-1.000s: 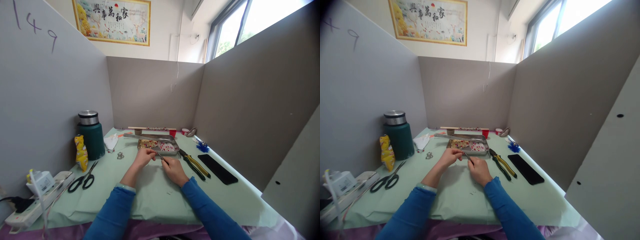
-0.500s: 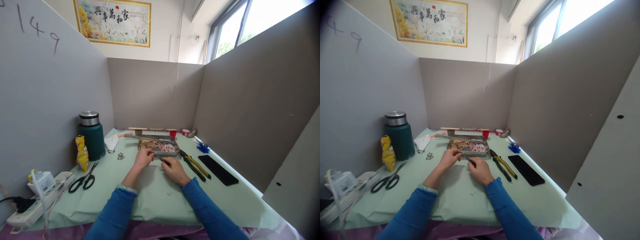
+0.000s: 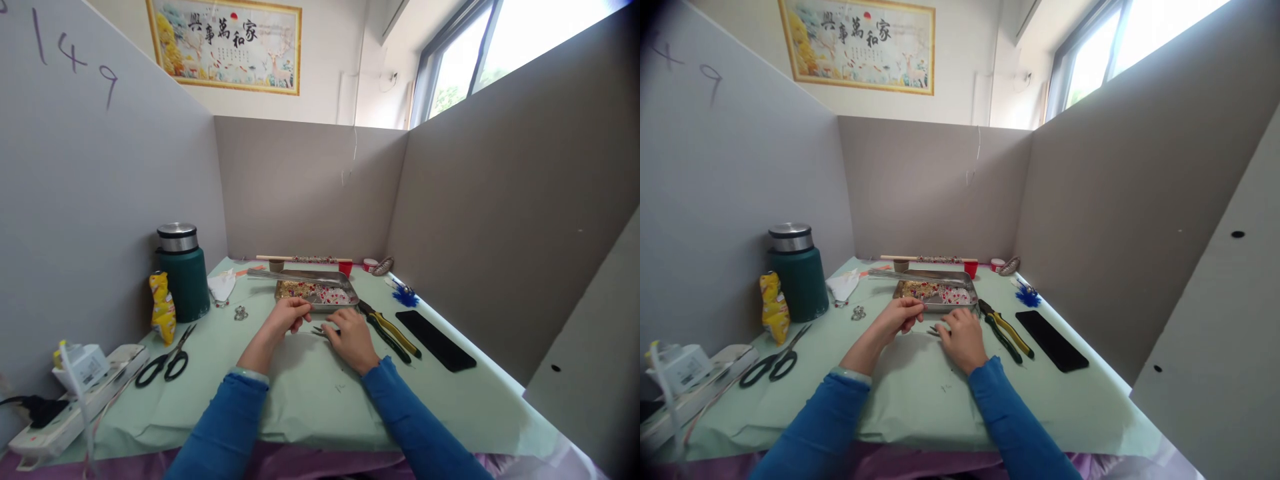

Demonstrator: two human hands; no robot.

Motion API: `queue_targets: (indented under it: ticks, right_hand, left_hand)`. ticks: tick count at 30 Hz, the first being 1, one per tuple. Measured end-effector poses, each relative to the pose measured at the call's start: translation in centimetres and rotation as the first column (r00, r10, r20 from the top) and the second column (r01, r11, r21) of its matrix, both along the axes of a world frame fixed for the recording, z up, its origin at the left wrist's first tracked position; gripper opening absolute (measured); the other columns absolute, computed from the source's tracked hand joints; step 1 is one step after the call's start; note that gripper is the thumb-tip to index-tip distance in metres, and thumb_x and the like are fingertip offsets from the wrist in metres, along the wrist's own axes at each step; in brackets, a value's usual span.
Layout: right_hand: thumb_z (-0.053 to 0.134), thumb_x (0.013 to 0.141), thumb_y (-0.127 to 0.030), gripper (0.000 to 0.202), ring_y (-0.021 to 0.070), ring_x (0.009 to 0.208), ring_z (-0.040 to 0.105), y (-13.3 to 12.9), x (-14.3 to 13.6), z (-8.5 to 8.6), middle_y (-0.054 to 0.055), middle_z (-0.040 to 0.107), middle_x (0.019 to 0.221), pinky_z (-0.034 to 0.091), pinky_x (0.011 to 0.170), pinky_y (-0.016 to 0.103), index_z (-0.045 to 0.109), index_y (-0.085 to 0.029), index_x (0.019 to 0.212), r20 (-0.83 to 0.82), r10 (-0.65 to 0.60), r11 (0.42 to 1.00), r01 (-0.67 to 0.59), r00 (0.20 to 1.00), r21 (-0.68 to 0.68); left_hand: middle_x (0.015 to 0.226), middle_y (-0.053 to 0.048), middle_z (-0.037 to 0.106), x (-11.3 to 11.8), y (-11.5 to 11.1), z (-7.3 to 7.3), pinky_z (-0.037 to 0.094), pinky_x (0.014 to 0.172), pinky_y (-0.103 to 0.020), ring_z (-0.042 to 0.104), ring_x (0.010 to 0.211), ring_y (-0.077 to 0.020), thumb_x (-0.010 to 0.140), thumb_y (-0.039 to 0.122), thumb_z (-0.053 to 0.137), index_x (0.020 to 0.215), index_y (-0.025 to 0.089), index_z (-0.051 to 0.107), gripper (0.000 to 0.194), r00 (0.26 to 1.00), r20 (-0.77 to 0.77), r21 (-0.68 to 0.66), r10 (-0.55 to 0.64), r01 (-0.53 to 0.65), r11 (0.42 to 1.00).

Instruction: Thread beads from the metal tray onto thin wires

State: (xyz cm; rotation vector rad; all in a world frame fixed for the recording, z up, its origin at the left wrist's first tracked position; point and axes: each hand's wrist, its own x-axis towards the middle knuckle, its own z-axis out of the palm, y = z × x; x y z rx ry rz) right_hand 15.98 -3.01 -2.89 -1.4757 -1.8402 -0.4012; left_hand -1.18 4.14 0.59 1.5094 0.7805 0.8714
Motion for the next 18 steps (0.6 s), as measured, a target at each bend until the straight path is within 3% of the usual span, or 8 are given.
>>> queue_targets:
  ticks: [3,5,9,14,16,18]
  right_hand:
    - [0.046,0.087,-0.023,0.02,0.0198,0.087,0.052,0.2,0.1,0.2,0.007,0.06,0.09,0.036,0.075,0.032,0.063,-0.019,0.096,-0.091,0.043,0.979,-0.024,0.995,0.204]
    - [0.044,0.088,-0.019,0.021,0.0191,0.087,0.052,0.3,0.0,0.4,0.007,0.06,0.091,0.037,0.074,0.032,0.062,-0.019,0.099,-0.088,0.079,0.963,-0.054,0.993,0.264]
    - [0.044,0.087,-0.015,0.022,0.0184,0.082,0.051,0.2,-0.4,0.7,0.007,0.059,0.086,0.035,0.07,0.031,0.062,-0.019,0.098,0.027,0.09,0.958,-0.094,0.996,0.271]
    - [0.049,0.085,-0.016,0.018,0.017,0.073,0.049,0.1,-1.0,0.9,0.005,0.057,0.076,0.032,0.065,0.03,0.064,-0.019,0.075,0.134,0.029,0.967,-0.062,0.991,0.246]
    - [0.048,0.084,-0.013,0.019,0.0168,0.073,0.05,0.3,-0.9,0.6,0.005,0.057,0.077,0.033,0.065,0.028,0.063,-0.019,0.075,0.09,0.029,0.976,-0.048,0.996,0.214]
    - [0.047,0.083,-0.013,0.018,0.0159,0.072,0.052,0.5,-0.5,0.2,0.005,0.059,0.079,0.035,0.064,0.027,0.063,-0.019,0.078,-0.024,0.035,0.985,-0.03,0.999,0.17]
  left_hand:
    - [0.061,-0.001,0.059,0.3,-0.5,0.3,0.024,0.035,-0.019,0.035,0.036,-0.0038,0.068,0.036,0.061,0.072,0.012,0.059,0.024,0.996,-0.084,0.06,-0.027,0.033,0.998]
    - [0.06,-0.002,0.06,0.6,-0.9,0.5,0.024,0.034,-0.019,0.035,0.035,-0.004,0.069,0.034,0.059,0.071,0.012,0.058,0.022,0.99,-0.133,0.07,-0.038,0.048,0.996]
    - [0.057,-0.001,0.061,1.1,-1.6,0.7,0.026,0.035,-0.02,0.036,0.033,-0.0045,0.068,0.03,0.059,0.069,0.011,0.059,0.018,0.981,-0.193,0.071,-0.031,0.046,0.996]
    - [0.061,-0.005,0.063,1.0,-1.5,0.4,0.034,0.038,-0.021,0.045,0.038,-0.0074,0.07,0.036,0.058,0.067,0.011,0.059,0.025,0.972,-0.213,0.008,-0.103,0.107,0.994]
    - [0.069,-0.008,0.065,0.5,-0.8,0.3,0.041,0.043,-0.023,0.053,0.046,-0.0107,0.074,0.042,0.053,0.072,0.011,0.061,0.032,0.98,-0.197,-0.012,-0.044,0.042,0.999]
    - [0.076,-0.009,0.066,-0.1,0.1,0.3,0.043,0.047,-0.023,0.057,0.053,-0.0124,0.077,0.043,0.049,0.075,0.012,0.061,0.034,0.97,-0.191,0.056,0.149,-0.141,0.988]
